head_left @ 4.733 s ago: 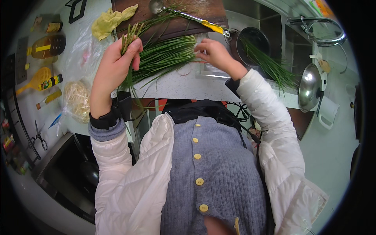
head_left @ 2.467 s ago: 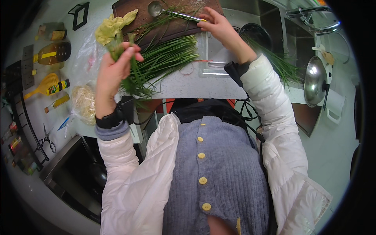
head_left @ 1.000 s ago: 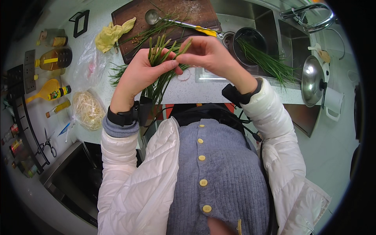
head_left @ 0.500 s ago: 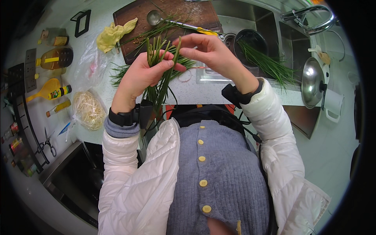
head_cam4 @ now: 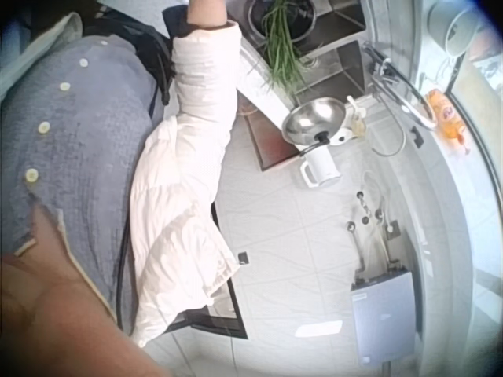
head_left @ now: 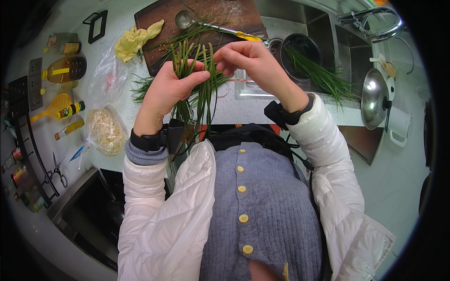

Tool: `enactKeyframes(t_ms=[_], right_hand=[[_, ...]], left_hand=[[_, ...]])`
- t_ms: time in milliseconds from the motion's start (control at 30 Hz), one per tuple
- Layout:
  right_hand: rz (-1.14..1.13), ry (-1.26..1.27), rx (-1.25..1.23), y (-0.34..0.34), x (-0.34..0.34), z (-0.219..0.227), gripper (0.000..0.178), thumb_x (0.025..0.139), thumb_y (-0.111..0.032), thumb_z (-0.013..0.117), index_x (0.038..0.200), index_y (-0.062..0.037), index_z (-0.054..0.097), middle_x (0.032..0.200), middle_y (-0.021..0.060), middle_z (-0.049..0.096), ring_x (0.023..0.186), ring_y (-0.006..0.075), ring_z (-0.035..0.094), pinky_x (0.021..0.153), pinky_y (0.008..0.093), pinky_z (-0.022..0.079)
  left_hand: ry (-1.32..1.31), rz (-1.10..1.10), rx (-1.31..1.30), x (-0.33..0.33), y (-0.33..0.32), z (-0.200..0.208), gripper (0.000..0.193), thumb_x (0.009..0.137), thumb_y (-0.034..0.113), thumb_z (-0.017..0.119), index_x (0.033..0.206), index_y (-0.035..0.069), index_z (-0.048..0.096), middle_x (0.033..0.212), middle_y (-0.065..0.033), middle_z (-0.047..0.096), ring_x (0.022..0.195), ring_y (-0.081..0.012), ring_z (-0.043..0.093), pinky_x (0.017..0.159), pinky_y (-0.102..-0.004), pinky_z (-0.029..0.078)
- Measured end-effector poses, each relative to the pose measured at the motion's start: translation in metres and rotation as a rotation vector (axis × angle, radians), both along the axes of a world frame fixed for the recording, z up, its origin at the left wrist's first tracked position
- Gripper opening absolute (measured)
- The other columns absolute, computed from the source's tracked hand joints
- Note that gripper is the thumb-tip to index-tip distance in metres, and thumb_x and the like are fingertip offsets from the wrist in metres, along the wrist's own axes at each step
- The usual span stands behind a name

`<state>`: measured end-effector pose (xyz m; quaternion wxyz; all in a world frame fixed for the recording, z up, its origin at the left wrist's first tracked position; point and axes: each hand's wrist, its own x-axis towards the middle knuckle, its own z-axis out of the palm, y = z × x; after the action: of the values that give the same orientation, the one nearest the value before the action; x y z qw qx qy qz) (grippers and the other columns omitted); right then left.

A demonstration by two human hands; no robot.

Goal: The person snaps the tough ends off green onion stalks one by one and places the trimmed stalks into a metal bowl in the sink. The person occasionally picks up a new stalk from the cutting board and continues the trimming process.

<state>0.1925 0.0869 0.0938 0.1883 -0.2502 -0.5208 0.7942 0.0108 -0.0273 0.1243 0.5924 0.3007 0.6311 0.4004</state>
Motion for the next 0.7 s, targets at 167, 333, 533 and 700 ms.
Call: enactKeyframes(t_ms=[167,333,533,700], right_hand=[[0.058,0.004,0.170,0.001,-0.001,-0.001,0.021,0.092,-0.020,0.064,0.092,0.0013,0.067,0.072,0.0000,0.062,0.065,0.0052,0.055,0.059,0.0207,0.045],[0.098,-0.036,0.123,0.005,-0.001,-0.005,0.020,0.092,-0.018,0.064,0.090,0.0015,0.066,0.070,-0.0001,0.061,0.062,0.0054,0.055,0.056,0.0204,0.044],[0.065,-0.034,0.090,0.002,-0.003,-0.007,0.020,0.092,-0.016,0.063,0.086,0.0023,0.065,0.069,0.0003,0.062,0.060,0.0063,0.054,0.055,0.0215,0.044],[0.137,-0.132,0.225,0.002,-0.003,-0.011,0.019,0.091,-0.017,0.063,0.086,0.0013,0.065,0.070,-0.0002,0.062,0.061,0.0064,0.054,0.055,0.0221,0.044]], left_hand=[[-0.002,-0.036,0.012,-0.002,0.003,-0.002,0.014,0.086,0.017,0.071,0.093,0.006,0.066,0.060,0.0083,0.050,0.047,-0.0004,0.040,0.042,-0.0189,0.026],[-0.004,-0.019,0.014,-0.002,0.004,-0.002,0.013,0.086,0.017,0.070,0.092,0.006,0.066,0.058,0.0082,0.048,0.047,-0.0009,0.039,0.041,-0.0196,0.026],[-0.019,-0.056,0.040,0.002,0.007,-0.004,0.010,0.090,0.014,0.064,0.097,0.007,0.063,0.061,0.0072,0.049,0.047,-0.0026,0.039,0.043,-0.0198,0.026],[0.053,-0.122,0.075,0.005,0.008,-0.004,0.010,0.091,0.017,0.064,0.096,0.009,0.065,0.067,0.0061,0.058,0.048,-0.0009,0.040,0.043,-0.0192,0.025]])
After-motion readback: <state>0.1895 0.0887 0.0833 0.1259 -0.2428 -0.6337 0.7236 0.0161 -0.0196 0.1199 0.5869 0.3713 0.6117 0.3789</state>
